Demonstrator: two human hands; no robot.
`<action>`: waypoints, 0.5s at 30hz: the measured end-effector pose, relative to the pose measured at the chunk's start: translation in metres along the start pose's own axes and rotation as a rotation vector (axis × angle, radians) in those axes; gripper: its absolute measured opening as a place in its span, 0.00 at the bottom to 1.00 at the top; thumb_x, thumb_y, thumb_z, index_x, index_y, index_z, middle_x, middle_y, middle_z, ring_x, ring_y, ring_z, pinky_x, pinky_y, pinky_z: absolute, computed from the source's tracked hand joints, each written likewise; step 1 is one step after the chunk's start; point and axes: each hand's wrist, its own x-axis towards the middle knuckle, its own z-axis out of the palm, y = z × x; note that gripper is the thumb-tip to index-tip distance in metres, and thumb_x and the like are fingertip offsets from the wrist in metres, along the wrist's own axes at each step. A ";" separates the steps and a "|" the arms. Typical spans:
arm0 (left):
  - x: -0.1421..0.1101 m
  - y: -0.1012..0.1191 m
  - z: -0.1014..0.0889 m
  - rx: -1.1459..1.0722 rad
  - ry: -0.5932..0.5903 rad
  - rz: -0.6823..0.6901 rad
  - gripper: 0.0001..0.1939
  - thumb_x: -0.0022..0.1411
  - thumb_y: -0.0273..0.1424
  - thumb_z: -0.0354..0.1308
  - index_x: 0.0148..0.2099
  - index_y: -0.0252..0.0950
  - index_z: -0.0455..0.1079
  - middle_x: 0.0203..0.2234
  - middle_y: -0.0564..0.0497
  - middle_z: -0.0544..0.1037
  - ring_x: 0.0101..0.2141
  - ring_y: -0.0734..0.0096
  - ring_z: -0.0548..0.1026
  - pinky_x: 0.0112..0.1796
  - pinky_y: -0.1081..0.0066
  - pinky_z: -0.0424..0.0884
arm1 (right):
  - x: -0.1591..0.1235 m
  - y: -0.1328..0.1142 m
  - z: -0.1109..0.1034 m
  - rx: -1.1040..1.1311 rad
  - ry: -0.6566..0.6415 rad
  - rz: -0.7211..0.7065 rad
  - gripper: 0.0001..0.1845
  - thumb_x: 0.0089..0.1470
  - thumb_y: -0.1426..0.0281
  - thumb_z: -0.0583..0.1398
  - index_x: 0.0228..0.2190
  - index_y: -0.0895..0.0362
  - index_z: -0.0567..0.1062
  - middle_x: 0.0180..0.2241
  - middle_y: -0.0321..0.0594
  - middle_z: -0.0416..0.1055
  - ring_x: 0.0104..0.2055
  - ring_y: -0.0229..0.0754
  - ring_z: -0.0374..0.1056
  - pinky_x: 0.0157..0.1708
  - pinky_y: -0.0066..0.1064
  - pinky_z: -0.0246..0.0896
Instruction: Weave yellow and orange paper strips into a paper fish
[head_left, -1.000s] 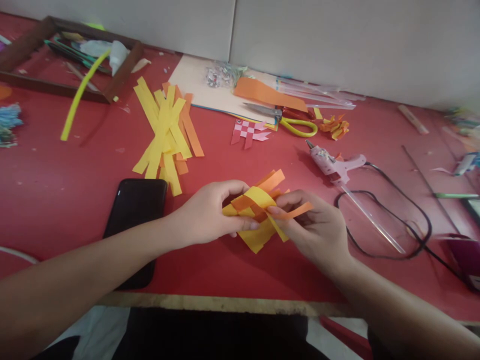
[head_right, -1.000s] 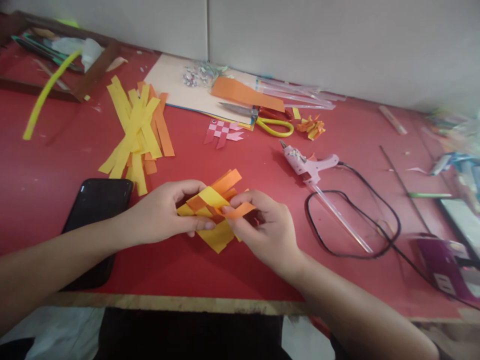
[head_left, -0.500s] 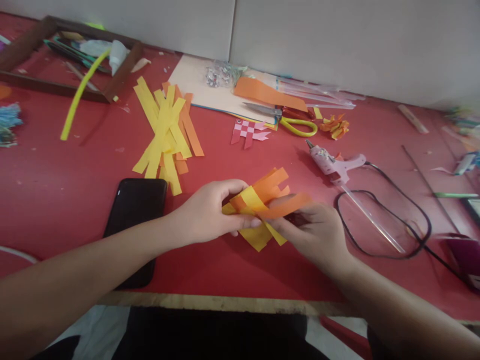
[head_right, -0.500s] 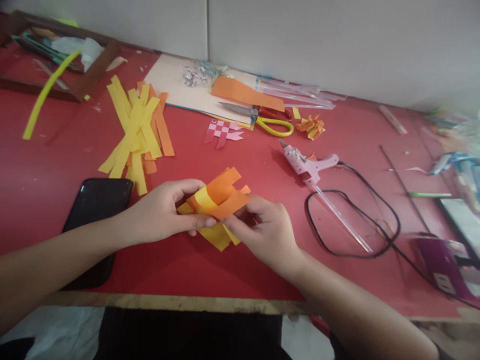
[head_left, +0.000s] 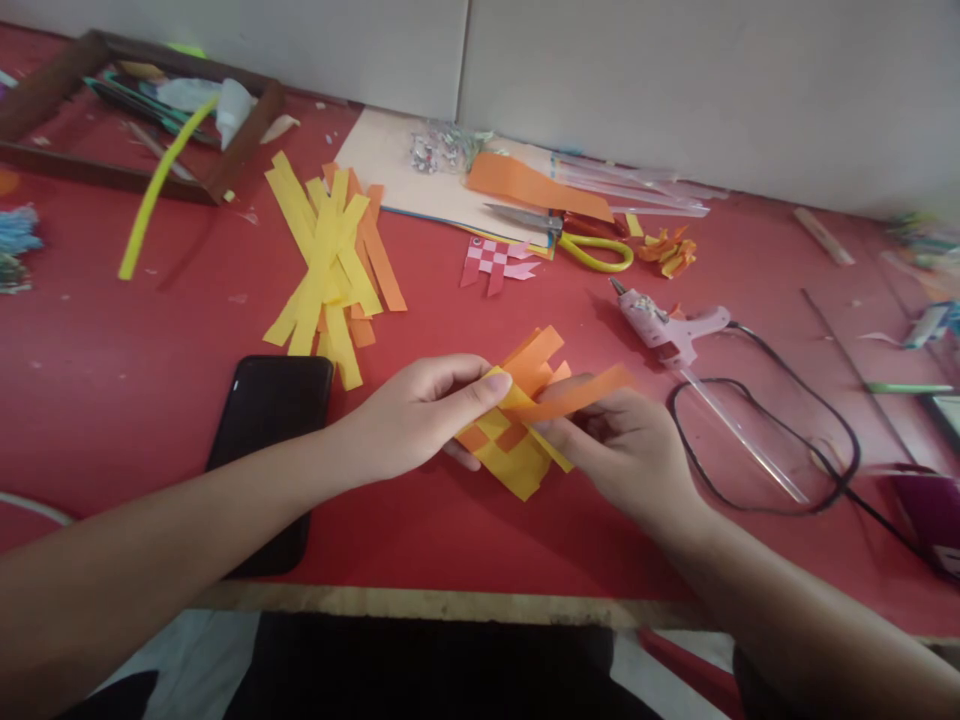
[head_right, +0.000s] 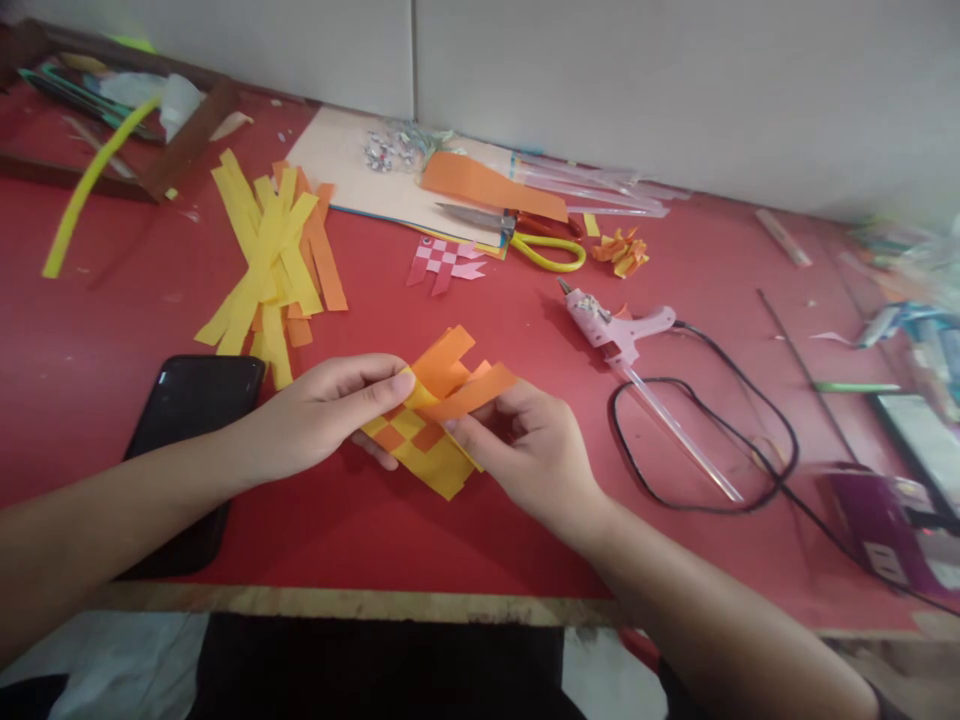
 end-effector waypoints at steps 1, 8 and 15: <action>0.000 0.000 0.000 -0.001 -0.001 0.001 0.15 0.63 0.44 0.56 0.36 0.37 0.69 0.27 0.56 0.56 0.30 0.73 0.65 0.30 0.71 0.80 | 0.000 0.001 0.000 0.009 0.002 -0.003 0.06 0.53 0.66 0.64 0.31 0.55 0.79 0.28 0.38 0.77 0.25 0.35 0.70 0.21 0.25 0.65; 0.002 -0.001 -0.001 0.036 -0.027 0.026 0.15 0.64 0.43 0.56 0.40 0.36 0.70 0.31 0.53 0.66 0.36 0.69 0.72 0.30 0.70 0.81 | 0.001 0.007 0.001 0.033 -0.004 -0.045 0.04 0.54 0.67 0.63 0.29 0.54 0.75 0.28 0.36 0.73 0.29 0.36 0.68 0.27 0.28 0.65; 0.002 0.000 -0.001 0.002 0.028 0.042 0.10 0.62 0.38 0.60 0.37 0.36 0.68 0.28 0.56 0.60 0.34 0.72 0.70 0.30 0.69 0.82 | 0.005 0.008 0.001 0.031 0.052 -0.020 0.09 0.52 0.64 0.66 0.26 0.55 0.73 0.30 0.36 0.67 0.31 0.36 0.65 0.30 0.29 0.64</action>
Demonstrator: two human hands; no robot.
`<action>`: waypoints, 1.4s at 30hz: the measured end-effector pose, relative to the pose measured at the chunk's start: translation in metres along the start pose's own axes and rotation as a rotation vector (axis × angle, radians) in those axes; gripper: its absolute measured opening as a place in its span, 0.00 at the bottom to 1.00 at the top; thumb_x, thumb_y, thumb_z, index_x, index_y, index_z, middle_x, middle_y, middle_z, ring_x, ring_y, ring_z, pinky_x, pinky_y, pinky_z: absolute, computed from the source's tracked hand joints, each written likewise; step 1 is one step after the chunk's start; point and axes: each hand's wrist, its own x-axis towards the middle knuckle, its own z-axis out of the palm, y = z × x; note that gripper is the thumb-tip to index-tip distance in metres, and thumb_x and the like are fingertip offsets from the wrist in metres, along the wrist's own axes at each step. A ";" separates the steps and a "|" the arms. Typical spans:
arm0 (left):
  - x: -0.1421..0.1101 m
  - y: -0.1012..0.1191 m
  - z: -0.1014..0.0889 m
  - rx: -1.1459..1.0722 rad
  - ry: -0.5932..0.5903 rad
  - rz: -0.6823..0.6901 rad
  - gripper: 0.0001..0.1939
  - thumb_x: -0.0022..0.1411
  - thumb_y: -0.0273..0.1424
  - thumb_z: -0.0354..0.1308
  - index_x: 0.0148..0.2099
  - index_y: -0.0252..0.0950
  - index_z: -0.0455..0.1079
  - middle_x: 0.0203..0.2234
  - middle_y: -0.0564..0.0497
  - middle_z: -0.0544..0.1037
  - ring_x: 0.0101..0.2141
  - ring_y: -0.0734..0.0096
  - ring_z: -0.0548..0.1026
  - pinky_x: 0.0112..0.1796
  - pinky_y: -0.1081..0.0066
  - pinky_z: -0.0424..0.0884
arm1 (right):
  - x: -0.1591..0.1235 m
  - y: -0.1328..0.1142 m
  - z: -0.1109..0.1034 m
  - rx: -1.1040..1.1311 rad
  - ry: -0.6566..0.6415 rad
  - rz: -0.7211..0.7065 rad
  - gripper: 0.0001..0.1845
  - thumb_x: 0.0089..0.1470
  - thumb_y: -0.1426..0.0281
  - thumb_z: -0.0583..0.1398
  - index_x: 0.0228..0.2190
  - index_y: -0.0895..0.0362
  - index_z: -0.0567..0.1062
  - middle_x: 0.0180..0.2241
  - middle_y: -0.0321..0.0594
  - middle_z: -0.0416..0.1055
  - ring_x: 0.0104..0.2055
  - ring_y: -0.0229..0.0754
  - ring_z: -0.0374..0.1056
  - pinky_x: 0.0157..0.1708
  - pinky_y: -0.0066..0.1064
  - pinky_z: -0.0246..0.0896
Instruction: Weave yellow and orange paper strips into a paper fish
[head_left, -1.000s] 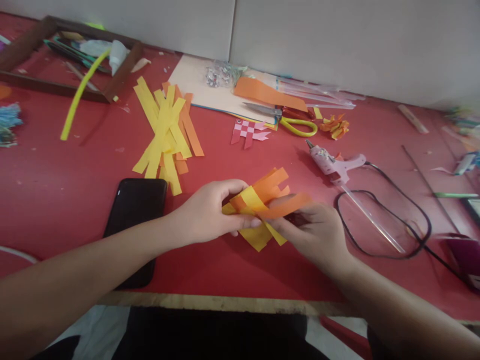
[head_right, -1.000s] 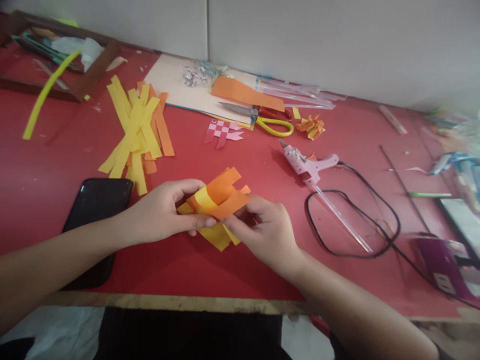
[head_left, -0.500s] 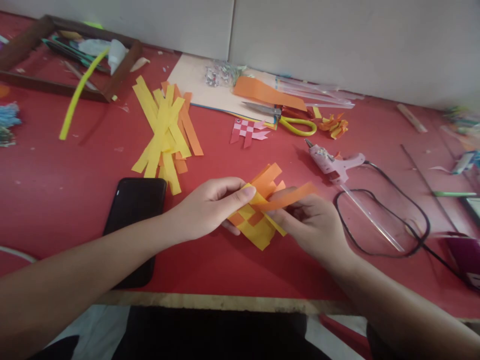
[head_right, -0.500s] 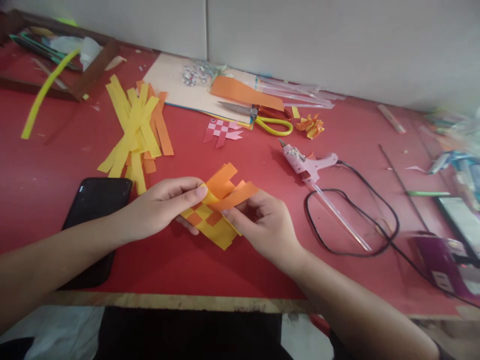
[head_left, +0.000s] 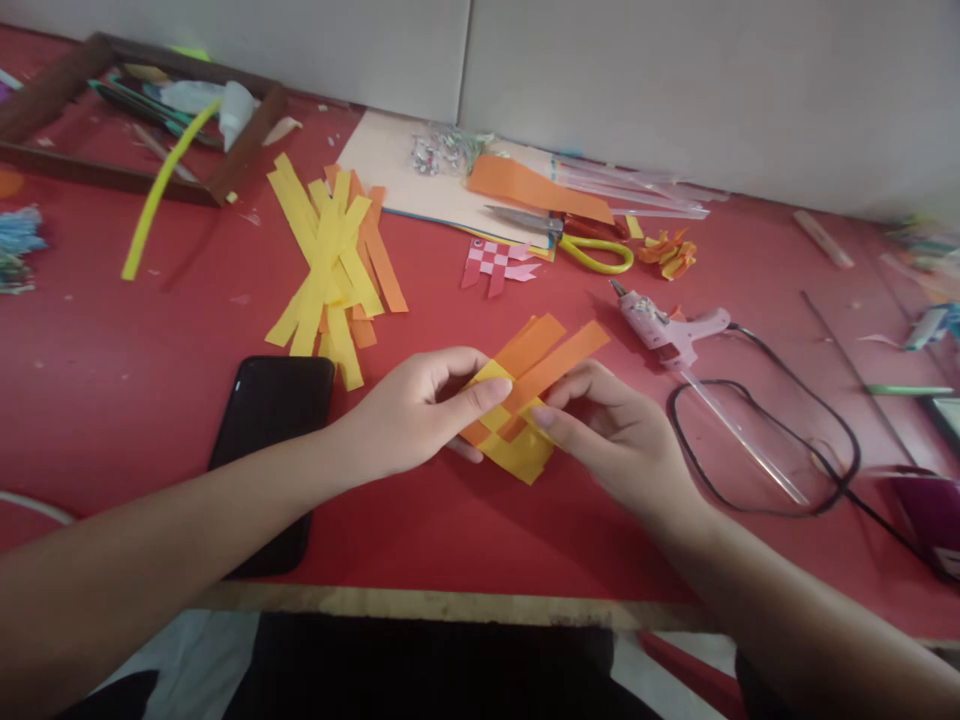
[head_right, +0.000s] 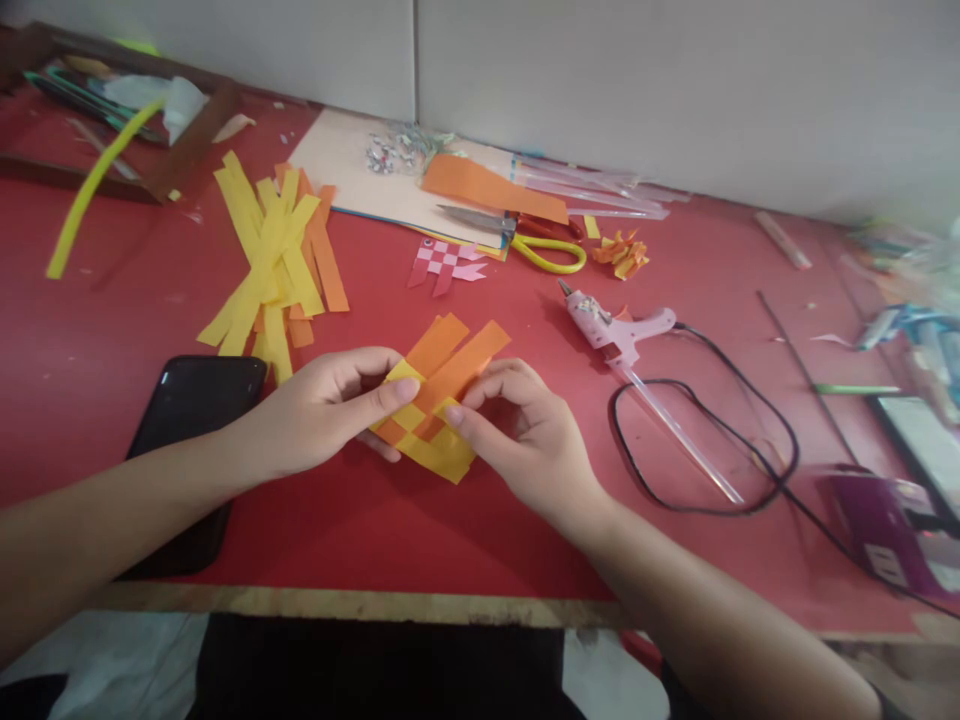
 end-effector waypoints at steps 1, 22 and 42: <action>0.000 0.000 0.000 -0.004 0.007 0.002 0.11 0.63 0.39 0.59 0.36 0.36 0.67 0.28 0.56 0.60 0.33 0.73 0.70 0.30 0.69 0.82 | 0.000 0.000 0.000 0.042 -0.003 0.044 0.10 0.51 0.63 0.66 0.27 0.55 0.72 0.28 0.35 0.67 0.29 0.35 0.64 0.27 0.28 0.62; 0.002 -0.005 -0.006 0.129 0.074 0.004 0.14 0.55 0.41 0.67 0.39 0.37 0.78 0.34 0.50 0.82 0.35 0.66 0.79 0.35 0.71 0.74 | -0.003 -0.001 -0.001 0.019 0.016 -0.190 0.07 0.50 0.70 0.67 0.31 0.53 0.73 0.31 0.35 0.71 0.32 0.36 0.69 0.30 0.28 0.68; 0.002 -0.001 -0.004 0.002 0.042 -0.021 0.14 0.53 0.41 0.68 0.39 0.38 0.79 0.37 0.51 0.84 0.39 0.65 0.80 0.40 0.70 0.75 | -0.006 -0.007 0.002 -0.092 -0.006 -0.039 0.09 0.54 0.63 0.64 0.28 0.55 0.73 0.27 0.36 0.73 0.26 0.35 0.68 0.23 0.25 0.62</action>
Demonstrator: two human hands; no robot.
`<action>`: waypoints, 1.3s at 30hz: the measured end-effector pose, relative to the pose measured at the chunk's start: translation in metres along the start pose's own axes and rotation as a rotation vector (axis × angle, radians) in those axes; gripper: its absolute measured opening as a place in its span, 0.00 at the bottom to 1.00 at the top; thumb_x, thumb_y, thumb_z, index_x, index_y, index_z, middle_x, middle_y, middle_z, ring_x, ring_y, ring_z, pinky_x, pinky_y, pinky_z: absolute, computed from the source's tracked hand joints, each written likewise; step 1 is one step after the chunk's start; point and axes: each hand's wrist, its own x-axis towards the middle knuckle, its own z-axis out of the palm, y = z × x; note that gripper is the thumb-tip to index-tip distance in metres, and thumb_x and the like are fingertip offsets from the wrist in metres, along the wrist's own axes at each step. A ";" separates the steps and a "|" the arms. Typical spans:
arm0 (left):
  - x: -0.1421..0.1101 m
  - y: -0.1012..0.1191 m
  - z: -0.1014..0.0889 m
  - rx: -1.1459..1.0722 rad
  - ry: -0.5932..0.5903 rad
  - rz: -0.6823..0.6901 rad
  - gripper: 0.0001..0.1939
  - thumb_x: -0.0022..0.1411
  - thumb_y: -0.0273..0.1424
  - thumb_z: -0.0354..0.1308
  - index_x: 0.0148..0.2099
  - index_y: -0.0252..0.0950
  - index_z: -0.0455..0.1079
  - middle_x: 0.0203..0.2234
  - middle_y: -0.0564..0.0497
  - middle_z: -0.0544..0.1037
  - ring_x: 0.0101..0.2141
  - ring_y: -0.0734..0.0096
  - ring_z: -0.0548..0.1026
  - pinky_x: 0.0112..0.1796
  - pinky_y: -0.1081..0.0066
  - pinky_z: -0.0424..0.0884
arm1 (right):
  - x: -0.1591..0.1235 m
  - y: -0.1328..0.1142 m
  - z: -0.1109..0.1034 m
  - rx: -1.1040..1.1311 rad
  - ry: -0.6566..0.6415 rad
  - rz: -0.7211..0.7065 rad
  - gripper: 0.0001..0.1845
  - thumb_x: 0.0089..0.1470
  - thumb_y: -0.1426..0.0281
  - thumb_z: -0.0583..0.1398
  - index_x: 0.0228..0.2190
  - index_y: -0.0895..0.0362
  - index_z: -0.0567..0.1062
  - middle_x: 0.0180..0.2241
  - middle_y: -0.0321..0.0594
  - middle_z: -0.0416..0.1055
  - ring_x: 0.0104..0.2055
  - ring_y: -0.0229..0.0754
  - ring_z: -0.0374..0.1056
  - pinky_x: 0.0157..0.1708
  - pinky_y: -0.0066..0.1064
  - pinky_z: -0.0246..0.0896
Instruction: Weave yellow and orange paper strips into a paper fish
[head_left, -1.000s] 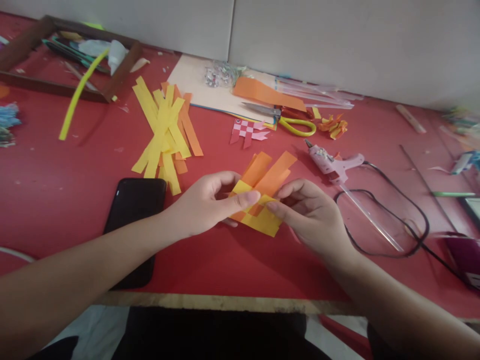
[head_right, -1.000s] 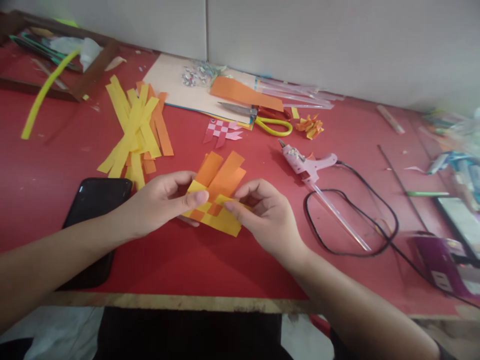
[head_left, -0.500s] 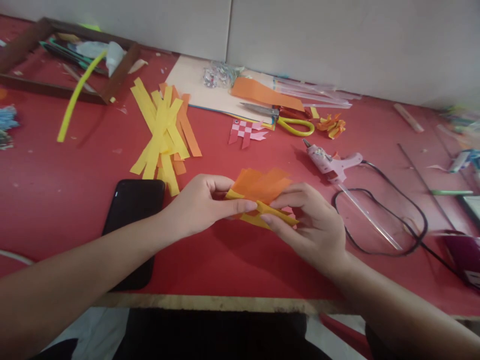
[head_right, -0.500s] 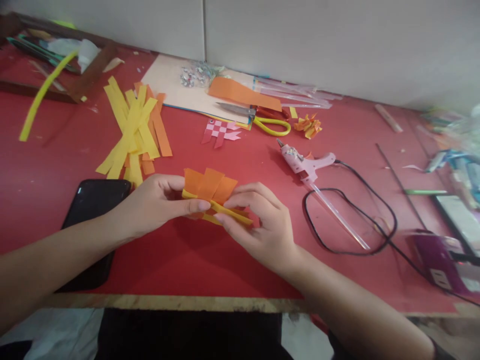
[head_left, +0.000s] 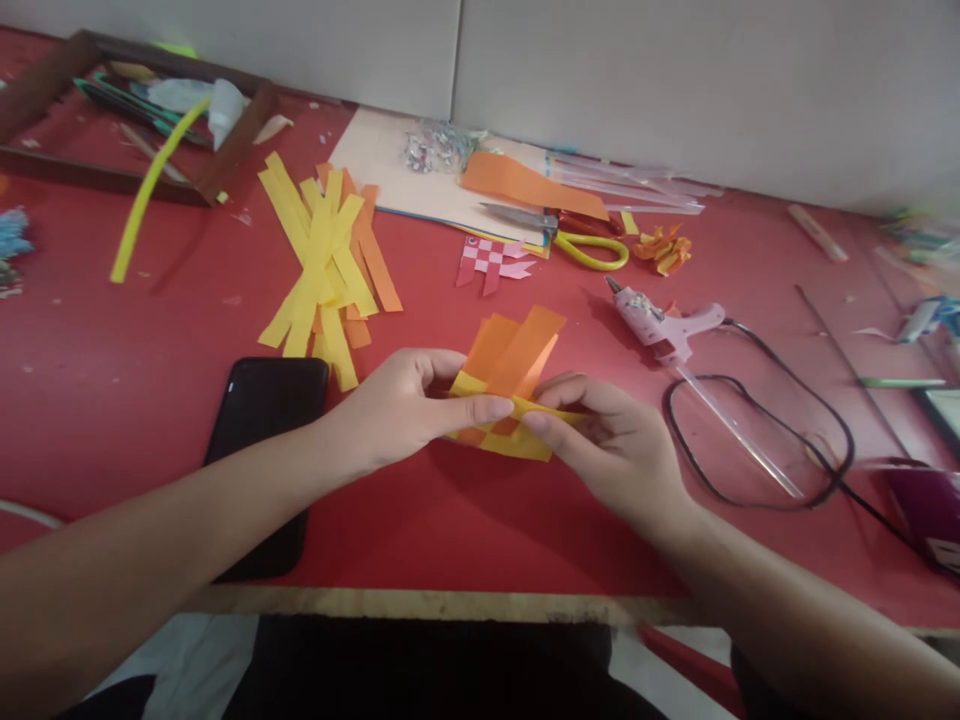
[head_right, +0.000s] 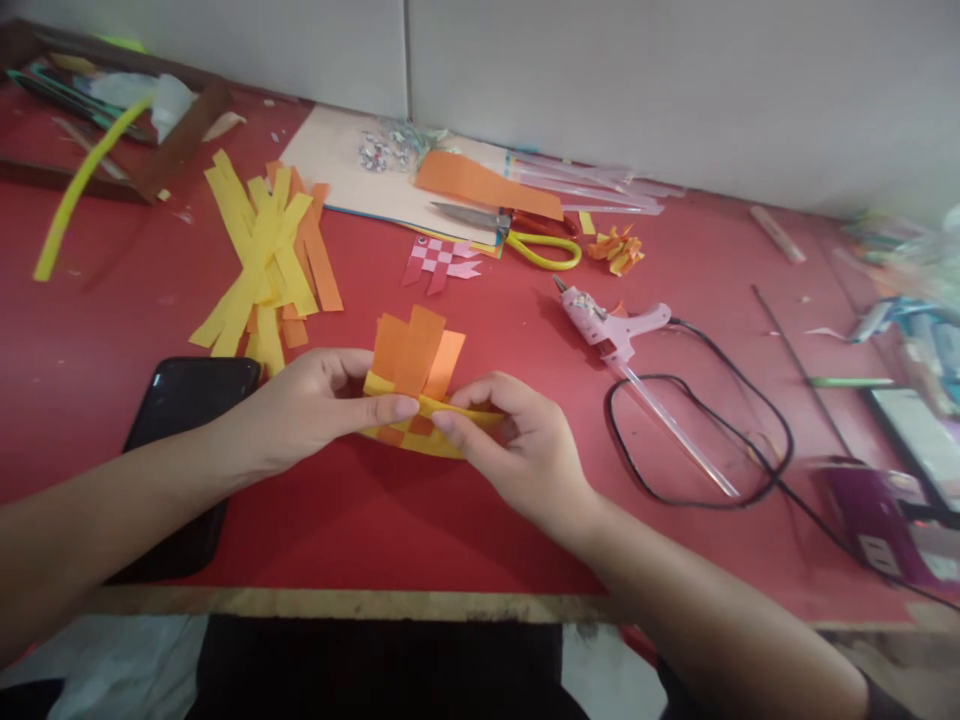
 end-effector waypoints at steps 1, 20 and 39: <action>0.000 0.000 0.000 -0.007 -0.010 -0.007 0.14 0.54 0.40 0.68 0.39 0.38 0.78 0.37 0.50 0.83 0.39 0.65 0.80 0.40 0.69 0.75 | 0.000 0.000 0.000 0.029 -0.008 0.030 0.09 0.53 0.63 0.64 0.27 0.55 0.73 0.26 0.36 0.73 0.25 0.34 0.67 0.21 0.25 0.61; 0.001 -0.003 -0.001 0.021 -0.064 -0.025 0.15 0.52 0.29 0.69 0.44 0.37 0.75 0.39 0.50 0.83 0.41 0.61 0.80 0.40 0.67 0.75 | -0.001 -0.001 -0.001 -0.029 -0.002 0.022 0.09 0.51 0.65 0.65 0.26 0.56 0.72 0.26 0.36 0.72 0.26 0.35 0.66 0.24 0.26 0.61; 0.001 -0.004 -0.001 -0.014 -0.031 0.009 0.17 0.53 0.31 0.69 0.46 0.36 0.76 0.43 0.48 0.82 0.43 0.60 0.81 0.43 0.65 0.77 | -0.003 0.005 0.002 0.029 0.084 -0.048 0.10 0.51 0.67 0.66 0.34 0.53 0.70 0.31 0.36 0.73 0.33 0.38 0.72 0.29 0.28 0.68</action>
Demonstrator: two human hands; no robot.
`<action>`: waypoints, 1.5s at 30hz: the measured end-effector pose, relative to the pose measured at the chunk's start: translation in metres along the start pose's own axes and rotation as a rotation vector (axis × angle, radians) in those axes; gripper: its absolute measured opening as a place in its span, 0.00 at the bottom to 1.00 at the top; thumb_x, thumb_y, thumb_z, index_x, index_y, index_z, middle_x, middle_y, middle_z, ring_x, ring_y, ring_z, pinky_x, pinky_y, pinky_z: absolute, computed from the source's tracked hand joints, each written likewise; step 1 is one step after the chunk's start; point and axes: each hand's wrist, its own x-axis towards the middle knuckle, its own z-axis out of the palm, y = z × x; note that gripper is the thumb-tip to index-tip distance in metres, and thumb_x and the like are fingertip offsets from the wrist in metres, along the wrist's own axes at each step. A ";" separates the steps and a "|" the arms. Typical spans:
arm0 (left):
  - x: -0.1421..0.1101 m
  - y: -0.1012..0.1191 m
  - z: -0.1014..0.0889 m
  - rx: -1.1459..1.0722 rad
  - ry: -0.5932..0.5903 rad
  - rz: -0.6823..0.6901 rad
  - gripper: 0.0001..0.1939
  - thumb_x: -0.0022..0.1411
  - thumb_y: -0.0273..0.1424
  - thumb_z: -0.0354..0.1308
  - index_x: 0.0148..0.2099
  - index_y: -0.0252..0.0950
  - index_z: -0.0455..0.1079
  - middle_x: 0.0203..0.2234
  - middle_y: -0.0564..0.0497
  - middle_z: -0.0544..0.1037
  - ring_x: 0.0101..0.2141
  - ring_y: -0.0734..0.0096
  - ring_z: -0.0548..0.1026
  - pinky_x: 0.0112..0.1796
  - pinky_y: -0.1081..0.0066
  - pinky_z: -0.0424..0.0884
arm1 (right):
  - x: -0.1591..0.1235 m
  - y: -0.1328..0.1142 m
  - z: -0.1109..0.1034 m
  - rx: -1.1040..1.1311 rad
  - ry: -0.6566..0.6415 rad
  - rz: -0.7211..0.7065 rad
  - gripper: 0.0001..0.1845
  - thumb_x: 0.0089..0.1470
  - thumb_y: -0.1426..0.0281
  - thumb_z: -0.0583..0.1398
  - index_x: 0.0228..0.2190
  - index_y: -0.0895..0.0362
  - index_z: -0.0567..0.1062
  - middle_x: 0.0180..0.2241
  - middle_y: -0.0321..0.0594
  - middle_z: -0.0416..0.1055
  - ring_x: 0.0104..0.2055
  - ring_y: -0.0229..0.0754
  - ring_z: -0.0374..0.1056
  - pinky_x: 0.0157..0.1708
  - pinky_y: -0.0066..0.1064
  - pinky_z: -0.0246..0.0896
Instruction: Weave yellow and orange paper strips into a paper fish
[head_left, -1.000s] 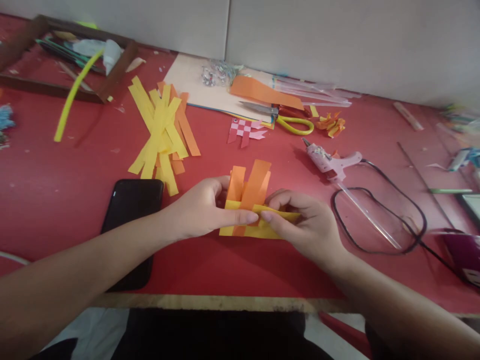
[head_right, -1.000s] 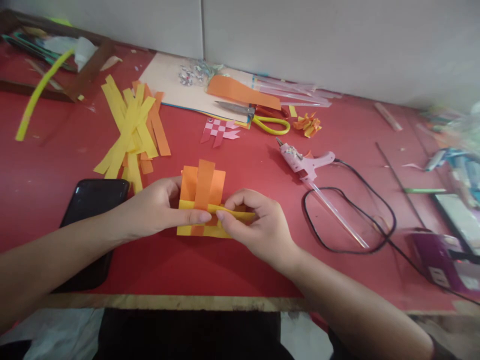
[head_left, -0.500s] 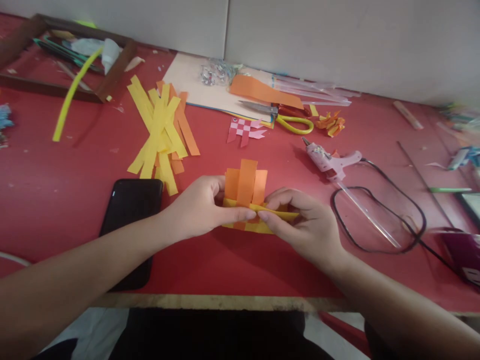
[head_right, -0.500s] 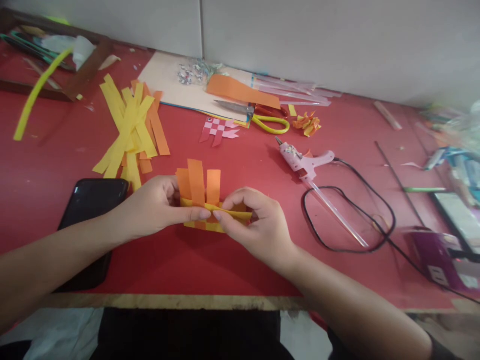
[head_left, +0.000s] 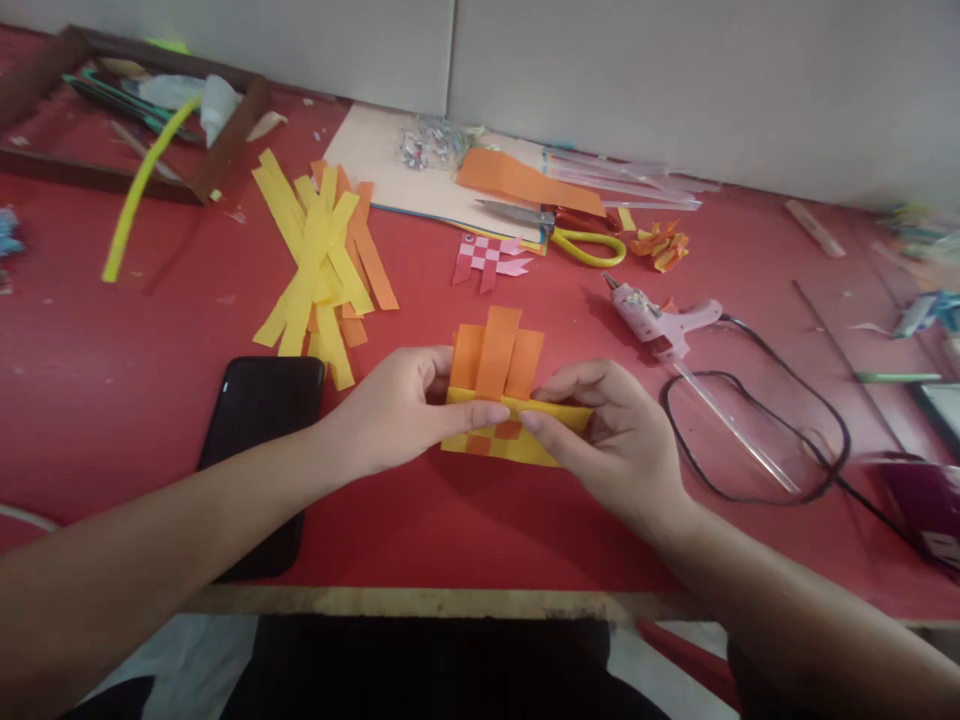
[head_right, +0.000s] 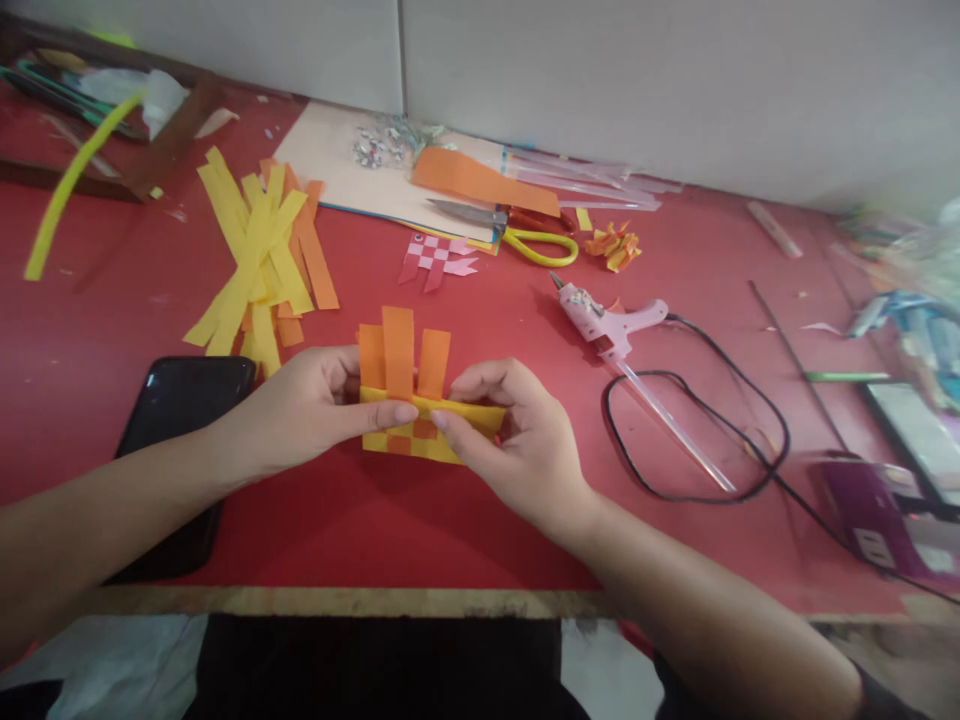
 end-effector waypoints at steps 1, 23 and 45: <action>0.000 -0.001 0.000 -0.004 0.008 0.007 0.17 0.54 0.31 0.69 0.47 0.37 0.75 0.43 0.48 0.82 0.43 0.60 0.80 0.44 0.65 0.76 | 0.001 0.000 0.000 0.021 0.005 0.017 0.11 0.51 0.67 0.66 0.35 0.53 0.69 0.32 0.37 0.73 0.33 0.38 0.72 0.29 0.28 0.69; -0.001 0.001 0.001 0.044 -0.143 -0.105 0.20 0.55 0.34 0.68 0.51 0.37 0.74 0.44 0.48 0.83 0.43 0.63 0.81 0.41 0.70 0.78 | 0.014 0.000 -0.005 0.589 -0.332 0.565 0.11 0.46 0.63 0.70 0.31 0.55 0.78 0.30 0.38 0.78 0.29 0.39 0.75 0.34 0.32 0.74; -0.001 0.002 0.002 0.095 -0.119 -0.129 0.20 0.55 0.34 0.68 0.51 0.38 0.74 0.42 0.51 0.83 0.42 0.62 0.81 0.40 0.70 0.77 | 0.011 0.002 -0.001 0.538 -0.304 0.495 0.10 0.48 0.65 0.69 0.35 0.53 0.80 0.34 0.38 0.80 0.35 0.41 0.77 0.38 0.32 0.74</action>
